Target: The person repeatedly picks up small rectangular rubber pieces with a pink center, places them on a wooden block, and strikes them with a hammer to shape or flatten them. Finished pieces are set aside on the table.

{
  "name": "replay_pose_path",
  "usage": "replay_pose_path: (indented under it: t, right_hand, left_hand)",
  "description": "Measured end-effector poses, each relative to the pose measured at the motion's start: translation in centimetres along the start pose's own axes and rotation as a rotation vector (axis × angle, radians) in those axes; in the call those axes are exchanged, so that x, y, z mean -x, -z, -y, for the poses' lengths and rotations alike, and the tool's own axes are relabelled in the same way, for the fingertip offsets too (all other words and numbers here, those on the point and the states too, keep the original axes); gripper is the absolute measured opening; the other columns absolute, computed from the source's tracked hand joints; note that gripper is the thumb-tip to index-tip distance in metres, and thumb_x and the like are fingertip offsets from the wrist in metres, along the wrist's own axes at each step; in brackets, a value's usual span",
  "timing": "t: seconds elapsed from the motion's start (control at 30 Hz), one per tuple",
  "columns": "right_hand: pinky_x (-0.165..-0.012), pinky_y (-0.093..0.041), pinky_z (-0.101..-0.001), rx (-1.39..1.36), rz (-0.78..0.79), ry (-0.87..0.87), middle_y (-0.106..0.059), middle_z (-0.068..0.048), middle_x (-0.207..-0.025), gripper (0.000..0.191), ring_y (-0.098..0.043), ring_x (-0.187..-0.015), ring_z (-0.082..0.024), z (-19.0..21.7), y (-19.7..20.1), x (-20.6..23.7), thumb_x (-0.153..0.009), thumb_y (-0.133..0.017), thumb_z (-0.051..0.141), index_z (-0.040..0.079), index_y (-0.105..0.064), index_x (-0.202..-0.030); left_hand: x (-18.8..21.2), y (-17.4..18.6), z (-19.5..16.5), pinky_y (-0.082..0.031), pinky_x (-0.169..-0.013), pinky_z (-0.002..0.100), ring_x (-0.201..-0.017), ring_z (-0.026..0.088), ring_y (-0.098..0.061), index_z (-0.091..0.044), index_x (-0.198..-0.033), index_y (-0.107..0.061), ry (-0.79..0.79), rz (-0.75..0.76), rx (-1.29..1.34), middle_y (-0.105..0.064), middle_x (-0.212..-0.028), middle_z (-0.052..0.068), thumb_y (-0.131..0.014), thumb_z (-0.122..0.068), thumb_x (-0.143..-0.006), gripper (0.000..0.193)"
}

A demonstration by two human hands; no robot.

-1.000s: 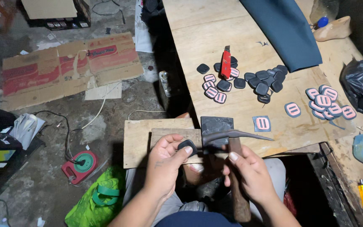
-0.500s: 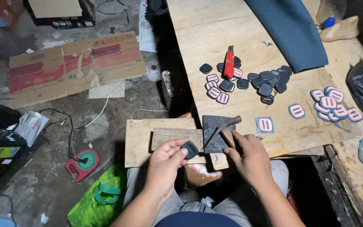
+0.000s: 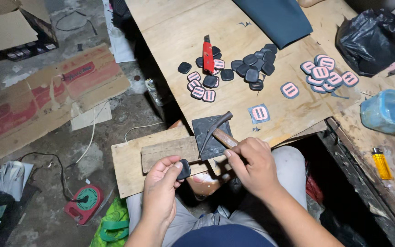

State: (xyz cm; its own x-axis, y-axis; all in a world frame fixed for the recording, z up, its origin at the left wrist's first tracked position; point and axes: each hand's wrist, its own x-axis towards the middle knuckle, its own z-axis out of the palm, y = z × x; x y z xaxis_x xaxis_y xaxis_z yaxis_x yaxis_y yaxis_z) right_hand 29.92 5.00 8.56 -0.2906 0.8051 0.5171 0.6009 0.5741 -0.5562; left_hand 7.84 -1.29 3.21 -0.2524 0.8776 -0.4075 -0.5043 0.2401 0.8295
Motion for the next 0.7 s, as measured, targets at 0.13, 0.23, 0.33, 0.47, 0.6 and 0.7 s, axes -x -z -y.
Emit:
replay_pose_path:
  t: [0.13, 0.23, 0.33, 0.47, 0.6, 0.7]
  right_hand:
    - [-0.072, -0.046, -0.0356, -0.093, 0.052, 0.004, -0.064, -0.006, -0.078, 0.01, -0.063, -0.076, -0.025, 1.1, -0.1, 0.1, -0.086, -0.075, 0.012, 0.007, -0.068, -0.081]
    - [-0.072, -0.052, -0.0279, -0.271, 0.191, -0.122, -0.069, -0.004, -0.084, 0.009, -0.067, -0.078, -0.018, 1.6, -0.6, 0.0, -0.088, -0.074, 0.013, 0.006, -0.071, -0.091]
    - [-0.074, -0.054, -0.0243, -0.484, 0.361, -0.391, -0.071, -0.001, -0.091, 0.026, -0.069, -0.082, -0.01, 1.5, -1.6, 0.1, -0.085, -0.073, 0.013, 0.005, -0.068, -0.11]
    - [-0.075, -0.053, -0.0235, -0.795, 0.508, -0.606, -0.069, 0.002, -0.091, 0.031, -0.063, -0.084, -0.006, 0.1, -3.8, 0.1, -0.089, -0.071, 0.011, 0.004, -0.066, -0.118]
    - [-0.069, -0.05, -0.0228, -0.546, 0.387, -0.502, -0.066, -0.001, -0.084, 0.025, -0.059, -0.076, -0.006, -4.2, -3.9, -2.3, -0.091, -0.072, 0.011, 0.002, -0.07, -0.114]
    - [-0.061, -0.046, -0.025, -0.422, 0.171, -0.644, -0.067, -0.001, -0.083, 0.025, -0.056, -0.067, -0.008, -10.0, -2.4, -7.2, -0.09, -0.071, 0.014, 0.002, -0.069, -0.112]
  left_hand:
    - [-0.2, -0.6, 0.1, -0.041, -0.066, 0.022, -0.075, 0.006, -0.06, -0.003, -0.112, -0.067, -0.034, 0.027, -0.011, -0.072, -0.09, 0.002, -0.066, -0.011, -0.093, 0.02]
    - [0.1, -0.9, 0.3, -0.043, -0.068, 0.023, -0.077, 0.007, -0.062, -0.002, -0.112, -0.067, -0.045, 0.045, 0.035, -0.073, -0.091, 0.004, -0.065, -0.01, -0.093, 0.02]
    - [0.2, -1.1, 0.6, -0.05, -0.07, 0.026, -0.077, 0.011, -0.065, 0.0, -0.112, -0.065, -0.042, 0.137, 0.086, -0.072, -0.091, 0.006, -0.064, -0.008, -0.094, 0.02]
    - [-0.3, -1.6, 0.8, -0.055, -0.082, 0.025, -0.09, 0.01, -0.068, 0.005, -0.117, -0.065, -0.152, 0.264, -0.03, -0.074, -0.103, 0.008, -0.065, -0.005, -0.097, 0.023]
    - [-1.6, -1.2, 0.1, -0.058, -0.067, 0.029, -0.08, 0.011, -0.07, 0.0, -0.119, -0.065, -0.159, 0.141, -0.269, -0.075, -0.096, 0.007, -0.067, -0.01, -0.091, 0.03]
    - [-3.2, 0.4, -0.9, -0.057, -0.072, 0.027, -0.08, 0.012, -0.073, 0.0, -0.118, -0.067, -0.29, 0.0, -0.66, -0.078, -0.094, 0.007, -0.068, -0.013, -0.09, 0.031]
